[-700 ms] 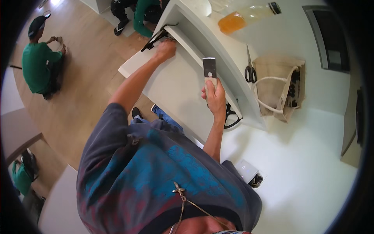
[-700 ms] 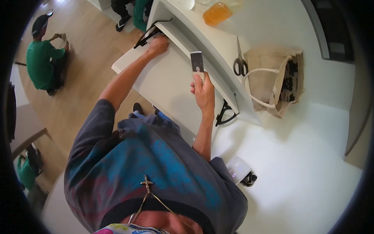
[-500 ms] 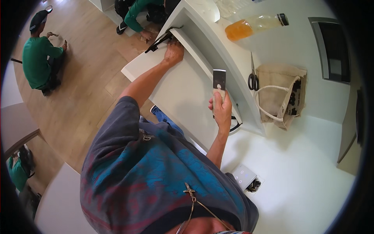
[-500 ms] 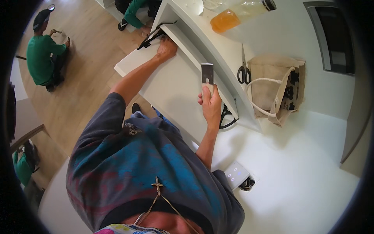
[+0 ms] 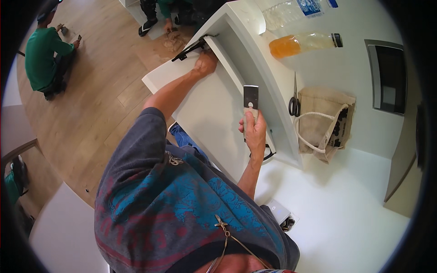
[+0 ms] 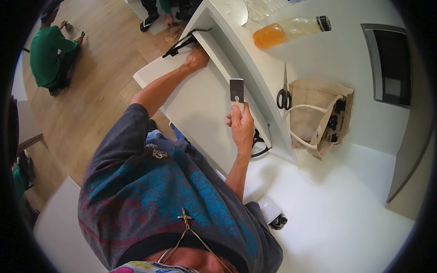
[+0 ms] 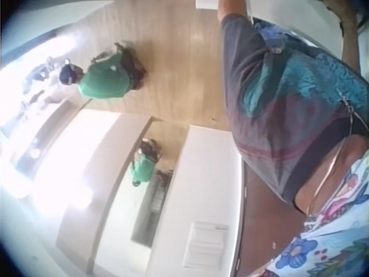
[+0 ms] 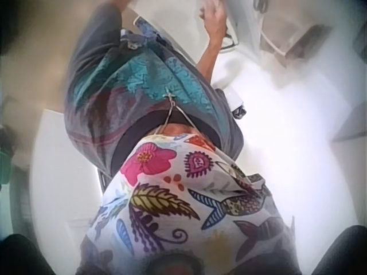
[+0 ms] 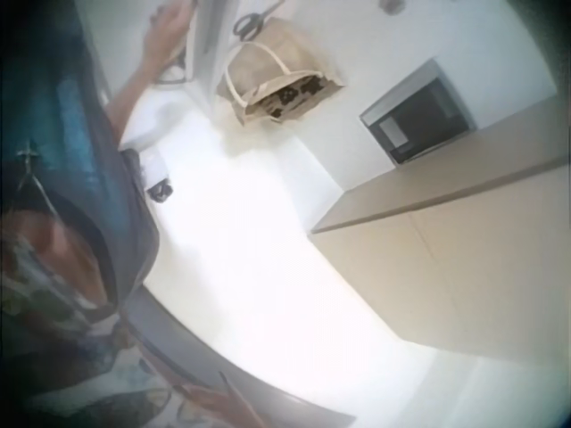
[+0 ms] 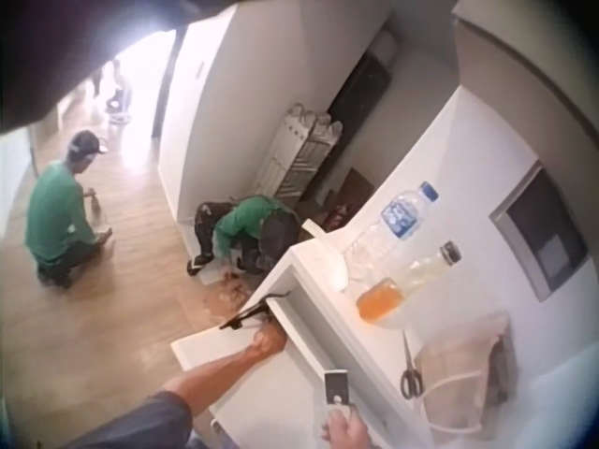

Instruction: The person attaches a black magnetic latch or hinge component to the inside of a white cabinet using a hand tool to press and secure it into place, handling the component and checking the fit.

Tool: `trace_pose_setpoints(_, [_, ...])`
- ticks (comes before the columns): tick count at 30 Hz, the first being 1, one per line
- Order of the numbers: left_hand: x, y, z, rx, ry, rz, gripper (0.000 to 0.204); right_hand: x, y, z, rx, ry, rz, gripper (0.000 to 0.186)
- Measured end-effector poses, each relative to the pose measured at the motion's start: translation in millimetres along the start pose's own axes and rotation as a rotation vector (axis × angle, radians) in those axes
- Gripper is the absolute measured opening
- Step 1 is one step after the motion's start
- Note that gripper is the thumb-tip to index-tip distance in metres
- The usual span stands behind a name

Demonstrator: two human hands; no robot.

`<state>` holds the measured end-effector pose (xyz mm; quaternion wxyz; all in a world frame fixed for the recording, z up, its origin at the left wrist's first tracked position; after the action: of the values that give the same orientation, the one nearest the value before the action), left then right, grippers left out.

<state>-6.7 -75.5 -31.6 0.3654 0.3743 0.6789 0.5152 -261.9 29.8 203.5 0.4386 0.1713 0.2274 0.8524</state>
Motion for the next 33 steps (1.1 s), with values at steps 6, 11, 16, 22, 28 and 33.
trace_pose_setpoints(6, [-4,11,-10,0.202,0.235,-0.061,0.033,-4,-3,1,0.024,0.021,0.034,0.028])
trace_pose_setpoints(11, [-13,-4,-18,0.102,0.187,-0.071,0.030,-3,-1,-4,0.010,0.001,0.038,0.028])
trace_pose_setpoints(16, [-10,-28,-10,-0.006,-0.082,-0.326,0.032,-5,-6,-4,0.024,0.021,0.073,0.028])
trace_pose_setpoints(22, [20,-1,-17,0.003,-0.250,-0.301,0.030,-9,-15,-2,0.023,0.041,0.086,0.028])
trace_pose_setpoints(28, [69,98,12,0.922,0.029,0.324,0.008,-6,-17,-6,-0.017,0.060,0.038,0.031])
trace_pose_setpoints(33, [85,289,5,1.171,-0.146,0.206,0.012,-1,-17,-23,-0.025,0.073,-0.007,0.030])
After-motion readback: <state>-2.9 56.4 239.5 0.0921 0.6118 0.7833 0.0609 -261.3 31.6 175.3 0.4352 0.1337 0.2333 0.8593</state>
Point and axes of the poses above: each hand's wrist, its own x-axis away from the middle knuckle, its own y-axis out of the back of the hand, z = x × y, the point moved 4 cm from there along -x, towards the middle knuckle, and after that the axes turned 10 degrees about y, right-handed, at the moved point
